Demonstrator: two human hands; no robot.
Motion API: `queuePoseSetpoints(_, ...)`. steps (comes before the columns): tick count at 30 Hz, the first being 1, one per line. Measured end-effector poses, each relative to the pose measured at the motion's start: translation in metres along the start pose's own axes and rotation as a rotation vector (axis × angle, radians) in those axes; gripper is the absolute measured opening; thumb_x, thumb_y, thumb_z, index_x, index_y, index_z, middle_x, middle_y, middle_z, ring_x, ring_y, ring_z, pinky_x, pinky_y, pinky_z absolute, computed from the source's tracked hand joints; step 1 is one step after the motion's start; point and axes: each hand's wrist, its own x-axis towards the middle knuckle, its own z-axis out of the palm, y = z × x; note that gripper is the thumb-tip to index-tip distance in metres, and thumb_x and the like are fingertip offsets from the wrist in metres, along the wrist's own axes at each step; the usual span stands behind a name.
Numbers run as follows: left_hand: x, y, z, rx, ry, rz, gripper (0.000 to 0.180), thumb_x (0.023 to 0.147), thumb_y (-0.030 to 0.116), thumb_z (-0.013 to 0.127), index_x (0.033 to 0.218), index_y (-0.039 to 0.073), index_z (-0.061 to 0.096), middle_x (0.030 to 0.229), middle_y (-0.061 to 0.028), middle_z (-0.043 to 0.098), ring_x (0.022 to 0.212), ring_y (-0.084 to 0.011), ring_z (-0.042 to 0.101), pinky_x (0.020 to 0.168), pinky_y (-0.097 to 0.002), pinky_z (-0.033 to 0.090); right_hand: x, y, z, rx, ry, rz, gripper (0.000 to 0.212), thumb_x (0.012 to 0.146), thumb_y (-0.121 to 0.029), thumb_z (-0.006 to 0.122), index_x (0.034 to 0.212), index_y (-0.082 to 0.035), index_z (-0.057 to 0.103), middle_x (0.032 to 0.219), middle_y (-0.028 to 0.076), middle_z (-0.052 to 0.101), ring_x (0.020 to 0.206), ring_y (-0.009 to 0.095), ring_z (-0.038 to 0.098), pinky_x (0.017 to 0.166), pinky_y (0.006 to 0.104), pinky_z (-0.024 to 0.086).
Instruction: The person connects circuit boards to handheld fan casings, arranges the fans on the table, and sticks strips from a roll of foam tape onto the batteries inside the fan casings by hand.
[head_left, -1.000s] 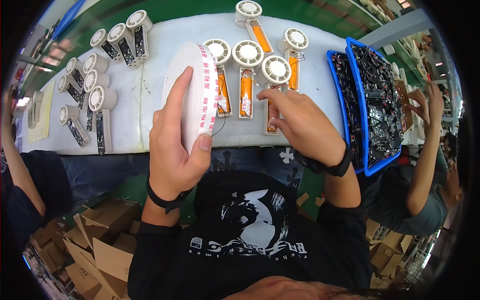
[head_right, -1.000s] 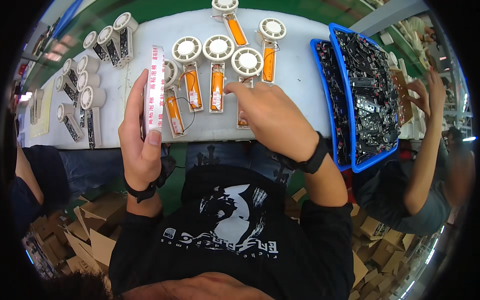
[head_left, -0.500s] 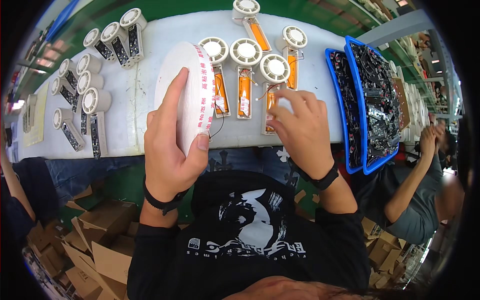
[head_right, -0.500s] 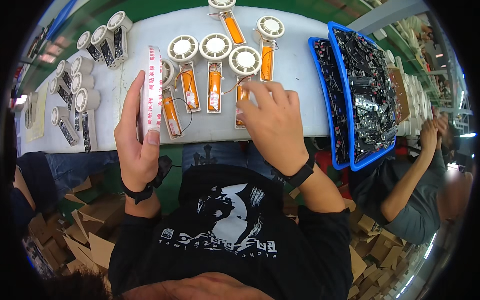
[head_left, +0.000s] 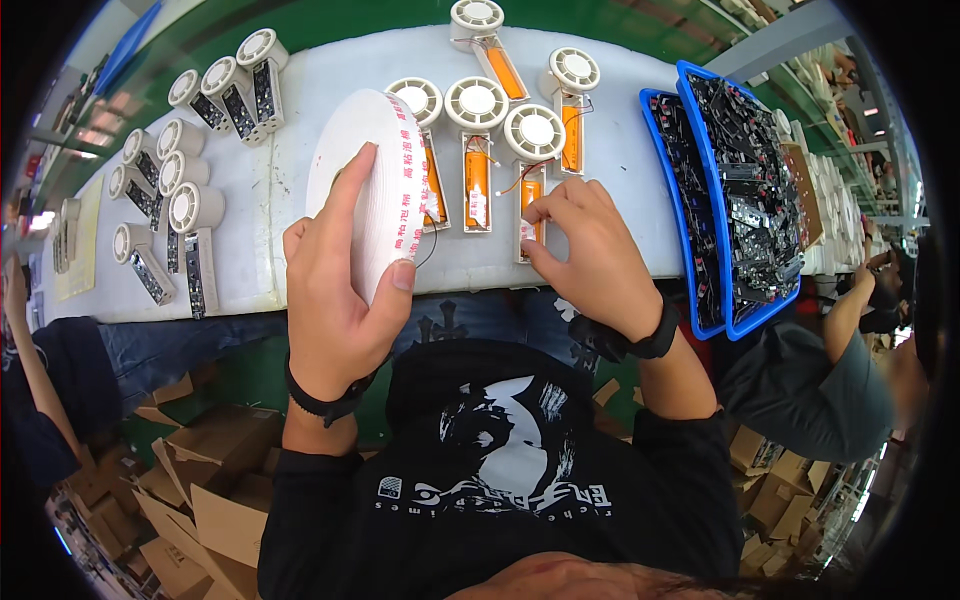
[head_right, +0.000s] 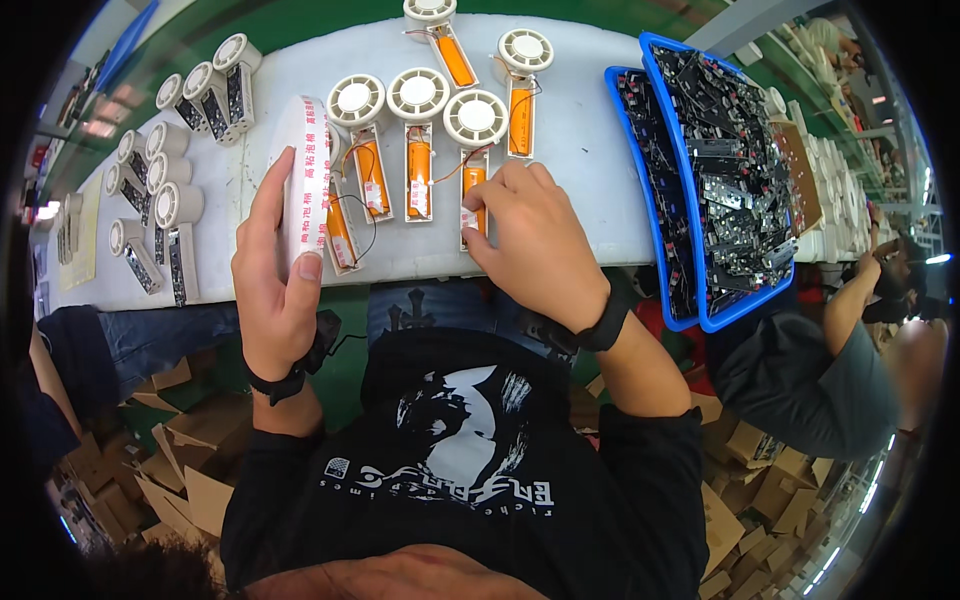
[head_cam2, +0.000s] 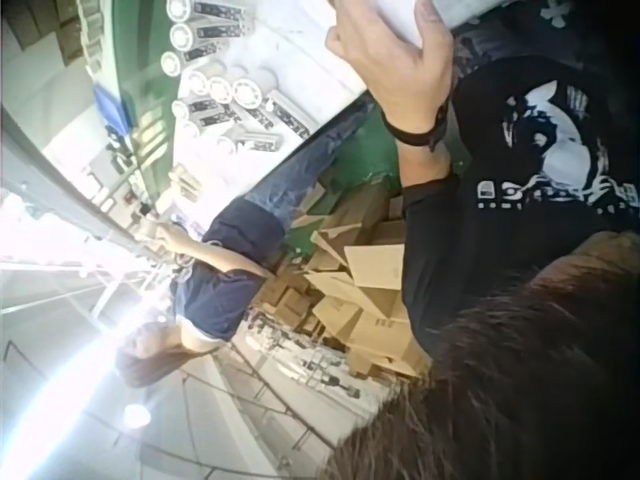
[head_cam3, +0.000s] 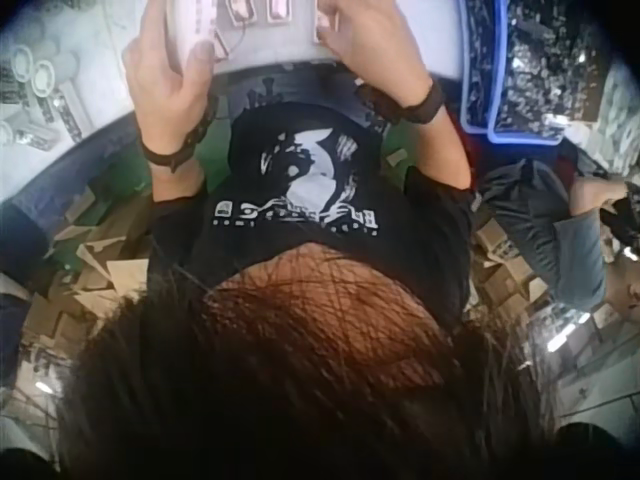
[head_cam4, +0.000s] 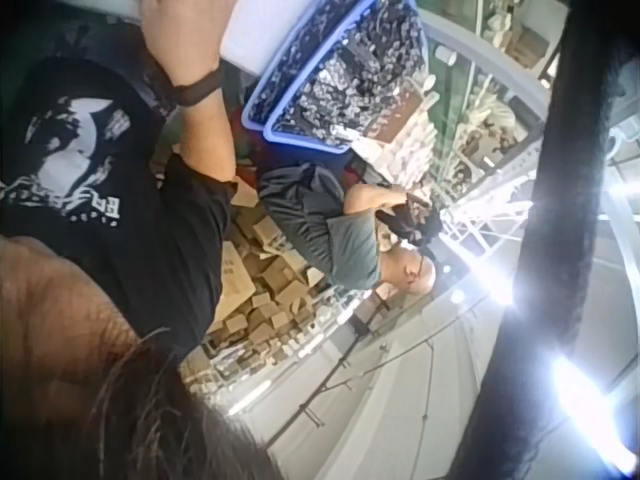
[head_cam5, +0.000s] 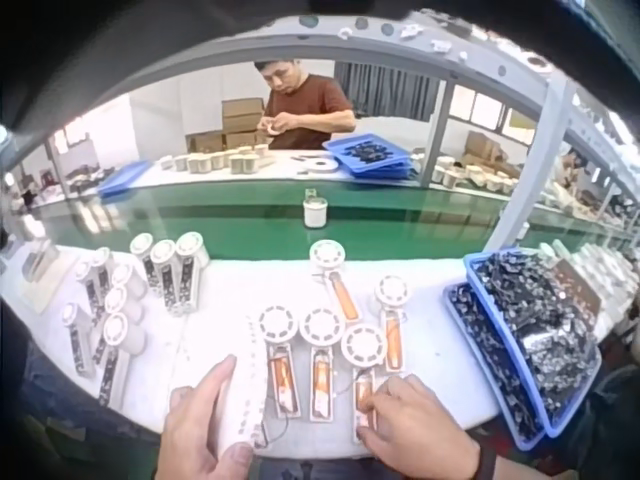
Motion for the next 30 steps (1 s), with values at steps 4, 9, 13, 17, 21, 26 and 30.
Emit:
queuePoseSetpoints(4,0.001,-0.002,0.003,-0.003,0.030,-0.004,0.074,0.080,0.024,0.064,0.147,-0.002,0.046,0.118,-0.0196,0.067,0.087,-0.0251,0.058,0.088,-0.0348,0.036,0.006,0.007,0.001,0.086,-0.092,0.025,0.019,0.076,-0.002,0.078,0.092,-0.004,0.068,0.090,0.009,0.057,0.093,0.029,0.055,0.082,0.0370,0.047)
queuePoseSetpoints(9,-0.001,-0.002,-0.002,0.033,0.011,-0.048,0.073,0.081,0.024,0.064,0.146,-0.002,0.046,0.118,-0.0197,0.067,0.084,-0.0254,0.056,0.088,-0.0347,0.036,-0.006,-0.001,0.003,-0.121,0.055,-0.171,0.021,0.075,-0.003,0.076,0.091,-0.005,0.064,0.096,0.006,0.061,0.094,0.026,0.057,0.081,0.0387,0.045)
queuePoseSetpoints(13,0.001,-0.006,0.000,0.049,0.012,-0.050,0.073,0.081,0.024,0.064,0.146,-0.002,0.046,0.118,-0.0196,0.068,0.081,-0.0253,0.054,0.087,-0.0345,0.036,-0.016,0.003,0.013,-0.299,0.178,-0.292,0.025,0.073,-0.004,0.076,0.093,-0.007,0.062,0.102,0.003,0.065,0.093,0.023,0.059,0.080,0.0391,0.042)
queuePoseSetpoints(17,0.000,-0.009,0.003,0.046,0.049,-0.002,0.072,0.081,0.025,0.064,0.146,-0.002,0.047,0.119,-0.0193,0.068,0.080,-0.0246,0.054,0.087,-0.0341,0.036,-0.020,0.006,0.018,-0.344,0.204,-0.288,0.029,0.072,-0.004,0.077,0.096,-0.009,0.060,0.105,0.000,0.067,0.091,0.020,0.061,0.080,0.0388,0.039)
queuePoseSetpoints(21,-0.001,-0.010,0.000,0.056,0.049,-0.013,0.072,0.082,0.024,0.065,0.146,-0.002,0.047,0.119,-0.0188,0.068,0.081,-0.0238,0.054,0.087,-0.0338,0.036,-0.020,0.007,0.019,-0.326,0.201,-0.294,0.030,0.073,-0.003,0.076,0.096,-0.009,0.058,0.106,0.000,0.068,0.091,0.019,0.061,0.080,0.0385,0.038)
queuePoseSetpoints(26,-0.001,-0.012,-0.001,0.054,0.050,-0.010,0.071,0.082,0.024,0.065,0.146,-0.001,0.047,0.119,-0.0185,0.068,0.081,-0.0234,0.054,0.087,-0.0338,0.036,-0.019,0.003,0.009,-0.303,0.125,-0.277,0.028,0.076,-0.003,0.075,0.096,-0.009,0.057,0.109,0.001,0.068,0.094,0.020,0.062,0.081,0.0396,0.038)
queuePoseSetpoints(30,-0.001,-0.012,-0.002,0.047,0.049,-0.012,0.071,0.082,0.023,0.065,0.146,-0.001,0.048,0.118,-0.0179,0.068,0.081,-0.0230,0.054,0.087,-0.0337,0.036,-0.017,-0.002,-0.004,-0.288,0.030,-0.264,0.027,0.078,-0.002,0.074,0.097,-0.009,0.056,0.111,0.003,0.068,0.099,0.022,0.062,0.083,0.0403,0.038)
